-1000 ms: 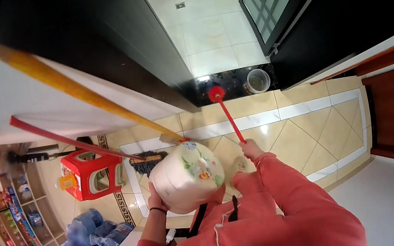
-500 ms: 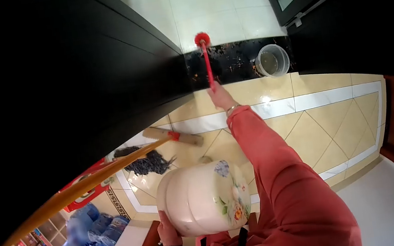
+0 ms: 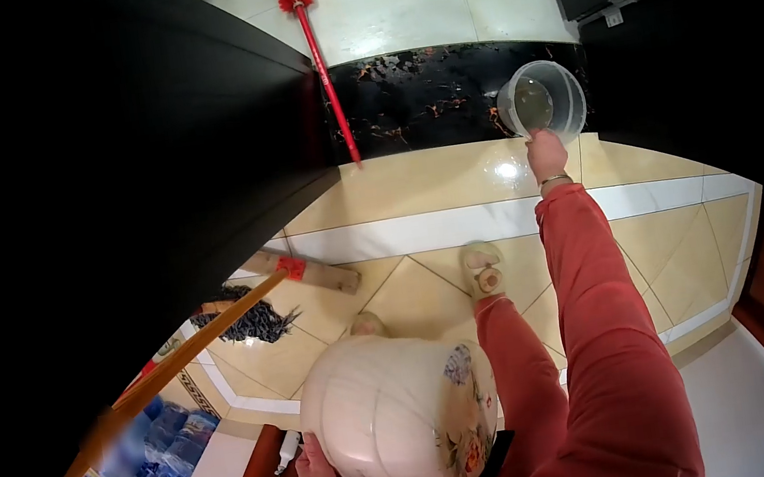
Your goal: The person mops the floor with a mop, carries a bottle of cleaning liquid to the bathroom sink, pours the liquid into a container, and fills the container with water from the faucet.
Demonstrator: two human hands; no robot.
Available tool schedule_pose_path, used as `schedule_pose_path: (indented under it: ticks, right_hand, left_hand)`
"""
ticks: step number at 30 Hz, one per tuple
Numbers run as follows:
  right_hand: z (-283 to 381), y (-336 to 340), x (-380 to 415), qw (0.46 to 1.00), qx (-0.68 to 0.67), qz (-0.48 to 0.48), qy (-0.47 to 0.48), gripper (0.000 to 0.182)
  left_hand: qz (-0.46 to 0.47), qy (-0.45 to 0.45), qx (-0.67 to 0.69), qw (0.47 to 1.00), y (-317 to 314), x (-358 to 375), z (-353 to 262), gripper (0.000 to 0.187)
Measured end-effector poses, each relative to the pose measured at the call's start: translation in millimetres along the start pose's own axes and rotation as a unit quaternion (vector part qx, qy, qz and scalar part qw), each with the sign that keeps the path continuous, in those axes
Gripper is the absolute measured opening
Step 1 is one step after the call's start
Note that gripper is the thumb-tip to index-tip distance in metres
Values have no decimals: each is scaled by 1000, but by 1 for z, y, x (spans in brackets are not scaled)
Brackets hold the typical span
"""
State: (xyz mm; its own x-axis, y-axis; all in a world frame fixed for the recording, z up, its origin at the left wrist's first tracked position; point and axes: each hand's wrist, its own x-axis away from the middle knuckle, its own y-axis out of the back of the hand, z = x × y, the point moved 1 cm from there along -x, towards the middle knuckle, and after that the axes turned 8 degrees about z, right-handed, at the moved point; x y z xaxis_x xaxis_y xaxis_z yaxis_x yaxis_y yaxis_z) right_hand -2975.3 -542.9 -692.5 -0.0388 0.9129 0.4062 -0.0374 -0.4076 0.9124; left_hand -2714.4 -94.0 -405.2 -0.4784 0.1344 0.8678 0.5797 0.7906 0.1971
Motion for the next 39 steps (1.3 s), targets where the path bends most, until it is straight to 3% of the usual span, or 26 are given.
schedule_pose_path:
  ticks: [2, 3, 4, 6, 8, 12, 15, 18, 20, 28, 30, 32, 36, 39]
  right_hand:
    - [-5, 6, 0, 998, 42, 2, 54, 13]
    - [-7, 11, 10, 991, 5, -78, 106, 11]
    - [-8, 22, 24, 991, 8, -79, 104, 11]
    - [-3, 52, 56, 972, 70, -73, 211, 11]
    - [-3, 77, 82, 958, 30, -91, 269, 10]
    - [31, 142, 96, 938, -10, -134, 318, 8]
    - [61, 184, 97, 921, 56, -109, 370, 9]
    - [62, 229, 105, 919, 37, -119, 375, 8]
    - [59, 261, 108, 920, 31, -133, 366, 8]
    - [43, 341, 135, 906, 148, -24, 395, 11]
    - [39, 349, 138, 908, 132, -27, 397, 10]
    - [37, 356, 140, 929, 77, 71, 355, 9]
    - [54, 370, 123, 930, -40, 67, 360, 9]
    - [73, 373, 80, 949, -133, 98, 268, 33]
  left_hand:
    - [4, 6, -3, 1000, -3, 8, -2, 47]
    - [4, 13, -12, 1000, -1, 13, -3, 47]
    - [6, 17, -20, 1000, 1, 17, -6, 47]
    - [-2, -2, -5, 1000, 10, 22, 1, 48]
    - [-12, -23, 14, 1000, 19, 40, -12, 48]
    - [-36, -7, -56, 998, 20, 73, -50, 51]
    - [-37, -13, -116, 992, 18, 93, -69, 51]
    - [-34, -77, -41, 996, 13, 116, -85, 50]
    - [-57, -71, -9, 996, 17, 127, -88, 50]
    - [-70, -58, 96, 991, 14, 170, -110, 65]
    - [-102, -34, 88, 990, 14, 180, -113, 71]
    - [-104, -46, 104, 988, 15, 181, -109, 72]
    - [-87, -45, 146, 985, 14, 183, -103, 73]
    - [-78, -27, 175, 981, 7, 187, -100, 72]
